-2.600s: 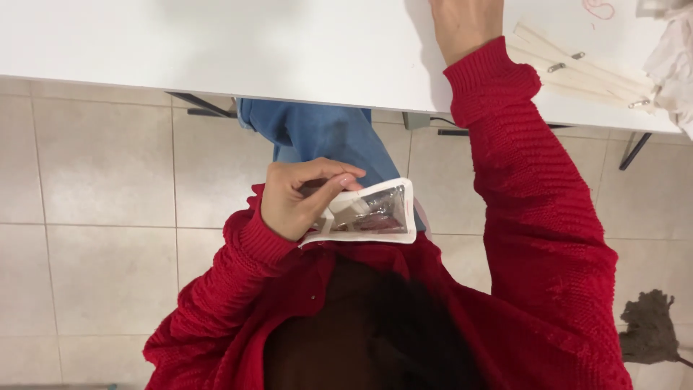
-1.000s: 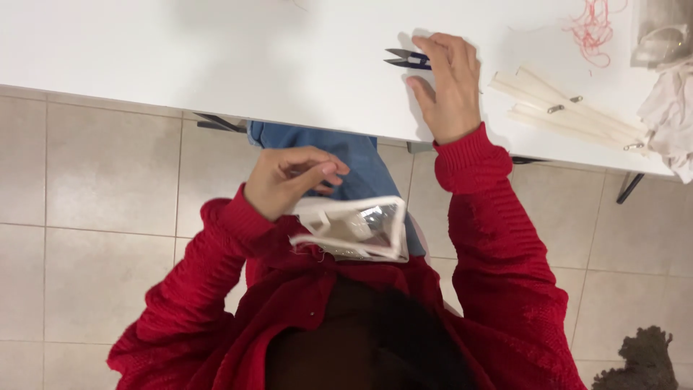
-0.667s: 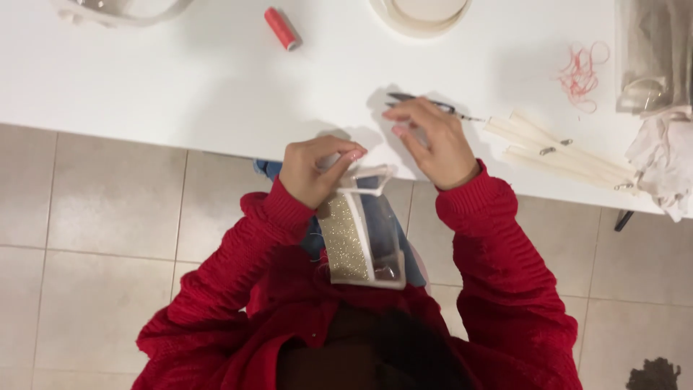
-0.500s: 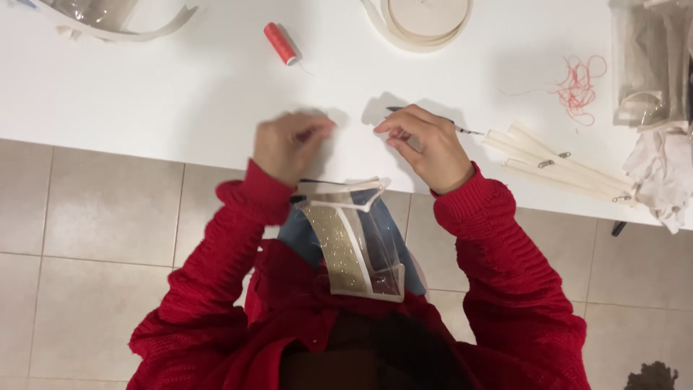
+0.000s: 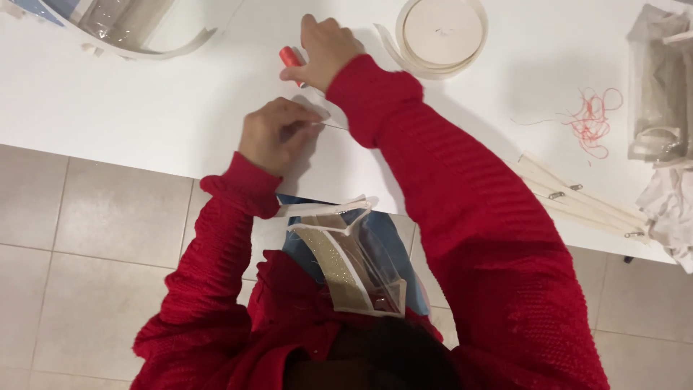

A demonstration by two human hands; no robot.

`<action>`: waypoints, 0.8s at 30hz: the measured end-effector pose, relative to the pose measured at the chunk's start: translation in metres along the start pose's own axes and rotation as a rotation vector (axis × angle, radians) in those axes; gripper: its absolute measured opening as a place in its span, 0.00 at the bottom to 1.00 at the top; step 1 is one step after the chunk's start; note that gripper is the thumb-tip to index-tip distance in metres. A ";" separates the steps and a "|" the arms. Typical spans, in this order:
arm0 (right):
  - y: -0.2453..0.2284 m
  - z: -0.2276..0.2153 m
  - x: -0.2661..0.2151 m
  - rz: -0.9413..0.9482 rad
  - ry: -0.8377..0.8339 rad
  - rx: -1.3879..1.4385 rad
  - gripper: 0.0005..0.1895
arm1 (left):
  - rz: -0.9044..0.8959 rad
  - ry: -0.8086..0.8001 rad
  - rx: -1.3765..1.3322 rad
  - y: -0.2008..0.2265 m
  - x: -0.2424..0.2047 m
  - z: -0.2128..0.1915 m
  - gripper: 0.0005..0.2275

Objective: Hand-sewing a decorative trim onto a plastic and glitter-leather pouch using a needle and thread.

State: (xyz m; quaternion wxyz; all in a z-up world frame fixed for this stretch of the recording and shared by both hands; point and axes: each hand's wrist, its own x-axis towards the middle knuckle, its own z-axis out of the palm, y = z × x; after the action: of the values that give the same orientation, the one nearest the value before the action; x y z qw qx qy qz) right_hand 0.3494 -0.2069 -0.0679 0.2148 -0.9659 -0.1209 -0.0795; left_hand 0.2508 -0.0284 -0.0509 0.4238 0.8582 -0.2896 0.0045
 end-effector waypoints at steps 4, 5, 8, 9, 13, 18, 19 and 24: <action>0.013 0.016 0.014 0.018 -0.108 -0.064 0.16 | -0.038 0.226 -0.307 0.009 -0.015 -0.005 0.06; 0.020 0.013 0.015 -0.009 -0.175 -0.029 0.12 | -0.063 0.291 -0.449 0.014 -0.020 -0.001 0.08; -0.004 -0.069 -0.007 0.127 -0.319 0.518 0.14 | 0.123 -0.164 -0.697 0.017 -0.046 0.020 0.14; -0.001 -0.081 -0.016 0.131 -0.329 0.520 0.14 | 0.113 -0.162 -0.702 0.018 -0.054 0.023 0.14; 0.002 -0.123 -0.047 -0.108 -0.449 0.975 0.18 | 0.402 -0.467 -0.469 0.027 -0.085 0.026 0.25; -0.005 -0.152 -0.089 -0.117 -0.460 1.076 0.19 | 0.244 -0.297 -0.557 0.018 -0.125 0.026 0.21; -0.006 -0.158 -0.096 -0.092 -0.460 1.110 0.20 | 0.192 -0.203 -0.511 0.014 -0.133 0.025 0.18; -0.016 -0.189 -0.127 -0.035 -0.490 1.252 0.22 | -0.049 0.101 -0.541 0.023 -0.165 0.012 0.13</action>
State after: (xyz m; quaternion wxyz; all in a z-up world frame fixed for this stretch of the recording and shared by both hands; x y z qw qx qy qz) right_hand 0.2041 -0.2999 0.0813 0.6993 -0.6473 -0.2049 0.2236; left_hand 0.0992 0.0337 -0.0834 0.6514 0.7194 -0.2379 -0.0402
